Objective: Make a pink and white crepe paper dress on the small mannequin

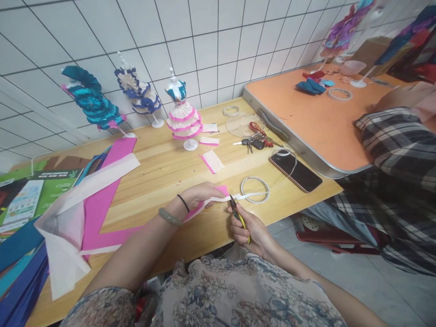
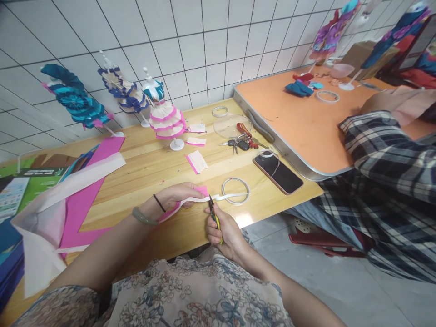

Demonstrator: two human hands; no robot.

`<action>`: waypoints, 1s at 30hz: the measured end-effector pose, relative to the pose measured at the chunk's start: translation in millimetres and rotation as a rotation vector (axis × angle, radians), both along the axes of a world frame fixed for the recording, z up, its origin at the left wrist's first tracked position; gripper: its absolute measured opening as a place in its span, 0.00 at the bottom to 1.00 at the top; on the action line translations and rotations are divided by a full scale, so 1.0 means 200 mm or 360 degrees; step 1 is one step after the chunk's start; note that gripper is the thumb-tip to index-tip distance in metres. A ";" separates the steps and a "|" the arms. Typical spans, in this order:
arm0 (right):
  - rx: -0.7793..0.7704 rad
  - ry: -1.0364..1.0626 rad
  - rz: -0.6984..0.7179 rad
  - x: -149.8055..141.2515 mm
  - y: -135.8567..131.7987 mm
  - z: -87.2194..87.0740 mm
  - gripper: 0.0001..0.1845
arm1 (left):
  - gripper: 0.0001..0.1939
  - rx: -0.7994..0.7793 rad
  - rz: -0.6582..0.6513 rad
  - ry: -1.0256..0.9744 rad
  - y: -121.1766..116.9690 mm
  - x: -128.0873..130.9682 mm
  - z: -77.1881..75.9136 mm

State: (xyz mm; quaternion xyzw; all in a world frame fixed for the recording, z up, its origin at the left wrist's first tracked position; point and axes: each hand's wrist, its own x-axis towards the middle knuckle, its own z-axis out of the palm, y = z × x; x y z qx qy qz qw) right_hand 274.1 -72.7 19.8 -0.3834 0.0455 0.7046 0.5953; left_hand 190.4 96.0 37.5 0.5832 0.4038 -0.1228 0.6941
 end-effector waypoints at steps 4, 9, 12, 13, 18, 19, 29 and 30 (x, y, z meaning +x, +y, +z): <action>-0.0009 -0.0014 0.0010 0.00 0.00 0.01 0.16 | 0.16 0.0013 -0.0121 -0.0041 0.01 -0.01 -0.01; -0.0028 -0.0005 -0.0006 -0.01 0.00 0.01 0.15 | 0.16 -0.0029 -0.0240 -0.0142 0.01 -0.01 0.00; -0.0056 0.0051 -0.0004 -0.01 0.00 0.02 0.16 | 0.15 -0.0070 -0.0272 -0.0194 0.01 -0.01 0.00; -0.0063 0.0072 -0.0002 -0.01 -0.01 0.02 0.16 | 0.15 -0.0071 -0.0274 -0.0197 0.01 -0.01 0.00; -0.0074 0.0128 0.0003 0.00 -0.02 0.02 0.18 | 0.16 -0.0046 -0.0265 -0.0236 0.03 -0.03 -0.01; -0.0067 0.0139 0.0013 0.00 -0.02 0.02 0.18 | 0.17 -0.0043 -0.0262 -0.0246 0.03 -0.04 -0.01; 0.0049 0.0183 0.0469 0.04 -0.08 0.06 0.19 | 0.21 -0.0013 -0.0052 -0.0335 0.12 -0.18 0.06; 0.0077 -0.0061 0.0520 0.04 -0.09 0.07 0.17 | 0.21 0.0010 -0.0048 -0.0329 0.11 -0.19 0.07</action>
